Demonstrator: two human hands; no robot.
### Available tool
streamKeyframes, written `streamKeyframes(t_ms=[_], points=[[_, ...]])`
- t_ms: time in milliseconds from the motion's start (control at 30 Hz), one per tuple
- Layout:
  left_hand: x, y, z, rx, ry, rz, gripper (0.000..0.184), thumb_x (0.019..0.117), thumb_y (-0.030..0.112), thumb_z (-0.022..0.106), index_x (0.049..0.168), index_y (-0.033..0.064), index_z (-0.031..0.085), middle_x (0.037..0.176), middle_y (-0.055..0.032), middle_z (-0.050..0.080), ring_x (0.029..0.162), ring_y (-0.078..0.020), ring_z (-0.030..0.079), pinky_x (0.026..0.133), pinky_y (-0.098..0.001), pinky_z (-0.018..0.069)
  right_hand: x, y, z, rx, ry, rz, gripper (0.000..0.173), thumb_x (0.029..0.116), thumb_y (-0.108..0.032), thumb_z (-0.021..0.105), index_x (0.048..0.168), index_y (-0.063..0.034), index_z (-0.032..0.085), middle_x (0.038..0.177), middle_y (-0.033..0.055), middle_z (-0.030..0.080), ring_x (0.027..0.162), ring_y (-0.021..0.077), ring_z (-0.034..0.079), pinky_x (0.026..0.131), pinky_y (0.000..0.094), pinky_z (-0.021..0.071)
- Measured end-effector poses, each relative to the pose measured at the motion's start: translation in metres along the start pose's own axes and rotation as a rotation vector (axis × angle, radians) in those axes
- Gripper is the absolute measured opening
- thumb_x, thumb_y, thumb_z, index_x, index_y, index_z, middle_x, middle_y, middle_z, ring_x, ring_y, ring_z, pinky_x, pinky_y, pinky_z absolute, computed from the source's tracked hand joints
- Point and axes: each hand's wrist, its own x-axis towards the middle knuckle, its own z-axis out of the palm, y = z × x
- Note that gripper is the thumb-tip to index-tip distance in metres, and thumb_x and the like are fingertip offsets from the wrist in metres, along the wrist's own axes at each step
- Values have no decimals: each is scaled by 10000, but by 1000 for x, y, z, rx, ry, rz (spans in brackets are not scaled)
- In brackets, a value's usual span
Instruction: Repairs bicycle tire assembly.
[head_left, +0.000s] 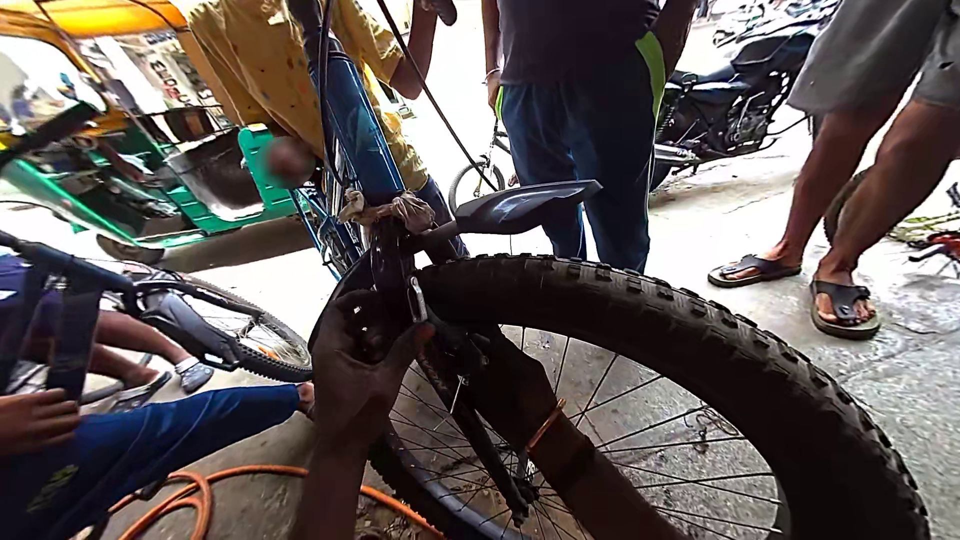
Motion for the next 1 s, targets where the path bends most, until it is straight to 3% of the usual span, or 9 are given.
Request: streamKeyframes(t_ms=[100,233,367,533,767,900,1000], points=[[2,-3,5,12,6,-44,676,795,538,817,1325,172,611,871,27,676,650,-99,619,563,-250,545,0,0,2,99,42,41,422,1118,-344,293,1351,-119,564,1180,75,672,1072,175,654,931,381,548],[3,-2,11,22,14,-37,551,830,519,798,1222,155,666,849,25,698,652,-97,649,563,-252,563,1,1,0,148,21,33,410,1120,-362,292,1381,-148,524,1191,65,679,1076,165,662,926,358,550],[4,-2,13,53,17,-29,544,838,534,785,1215,159,672,858,24,703,669,-102,663,568,-269,575,-2,-1,-3,228,-16,23,485,1100,-396,320,1277,-80,642,1157,107,713,1030,182,687,892,360,568],[5,-2,14,75,14,-37,571,825,584,772,1185,154,664,821,42,691,637,-82,646,536,-239,549,-1,-3,-1,266,52,56,375,1109,-287,361,1187,-51,641,1065,109,705,976,189,693,871,359,583],[5,-3,14,67,7,-29,585,822,613,765,1185,168,653,820,54,681,631,-72,632,534,-218,538,1,0,-6,211,8,54,381,1104,-324,368,1211,-72,632,1074,91,684,990,167,666,895,350,552],[6,-2,13,52,-1,-36,614,819,625,763,1205,161,652,841,42,695,620,-82,631,519,-210,530,2,3,-6,230,-12,33,346,1085,-297,403,1125,-75,666,992,70,692,914,135,672,849,317,564],[6,-3,12,71,-5,-36,629,814,635,760,1202,153,646,836,51,685,619,-70,615,515,-195,509,1,5,-7,223,-19,21,334,1070,-268,413,1129,-63,670,1015,77,703,949,142,679,883,333,565]])
